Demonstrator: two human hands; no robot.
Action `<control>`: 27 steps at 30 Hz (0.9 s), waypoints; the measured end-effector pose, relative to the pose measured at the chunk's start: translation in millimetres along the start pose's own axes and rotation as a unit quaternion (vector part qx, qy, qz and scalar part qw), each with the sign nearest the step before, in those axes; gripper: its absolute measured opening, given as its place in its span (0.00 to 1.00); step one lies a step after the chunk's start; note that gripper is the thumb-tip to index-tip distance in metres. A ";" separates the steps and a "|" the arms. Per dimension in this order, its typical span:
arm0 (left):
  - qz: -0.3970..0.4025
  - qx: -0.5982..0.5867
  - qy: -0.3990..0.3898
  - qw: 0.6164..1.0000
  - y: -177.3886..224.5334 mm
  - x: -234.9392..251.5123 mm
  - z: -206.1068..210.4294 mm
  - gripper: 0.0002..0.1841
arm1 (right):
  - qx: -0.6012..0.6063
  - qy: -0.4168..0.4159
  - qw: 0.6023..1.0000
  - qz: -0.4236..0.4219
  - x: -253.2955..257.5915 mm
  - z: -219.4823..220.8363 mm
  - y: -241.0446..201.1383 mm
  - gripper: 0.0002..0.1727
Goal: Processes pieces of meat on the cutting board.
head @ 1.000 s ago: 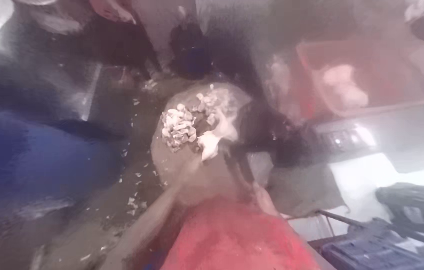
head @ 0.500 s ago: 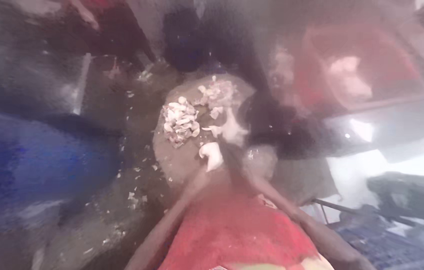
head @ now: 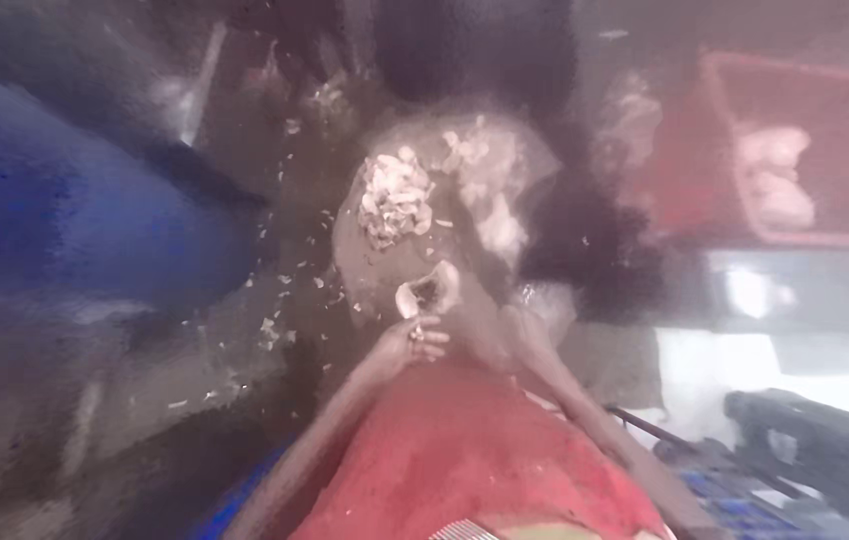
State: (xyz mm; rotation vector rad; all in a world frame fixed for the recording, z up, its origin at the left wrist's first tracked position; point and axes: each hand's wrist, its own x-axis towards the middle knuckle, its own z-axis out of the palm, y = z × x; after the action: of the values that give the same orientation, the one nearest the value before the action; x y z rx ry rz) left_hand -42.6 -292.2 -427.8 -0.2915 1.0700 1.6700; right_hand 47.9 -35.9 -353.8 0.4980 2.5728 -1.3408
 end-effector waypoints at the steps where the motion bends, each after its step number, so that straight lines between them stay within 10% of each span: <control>1: 0.006 0.009 0.036 0.999 -9.0 6.2 -1.5 0.28 | 0.027 0.020 0.998 -0.058 -2.2 -7.3 -22.3 0.40; 6: 0.032 -0.093 0.107 0.989 -20.3 10.8 13.6 0.24 | 0.140 0.087 0.960 -0.224 -20.8 -3.4 -76.9 0.47; 13: 0.038 -0.042 0.107 0.993 -43.5 -1.7 -5.1 0.21 | -0.053 -0.166 0.980 0.096 -0.9 73.2 40.2 0.33; 27: 0.054 0.205 0.219 0.952 -58.0 -90.4 -27.7 0.16 | 0.034 -0.198 0.967 0.155 -19.8 60.8 84.0 0.33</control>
State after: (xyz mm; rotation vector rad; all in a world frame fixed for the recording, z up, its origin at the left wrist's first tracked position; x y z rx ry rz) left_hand 34.2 -370.8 -413.1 -0.3447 1.7618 1.4626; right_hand 99.5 -45.2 -445.5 0.5519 2.0372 -1.2702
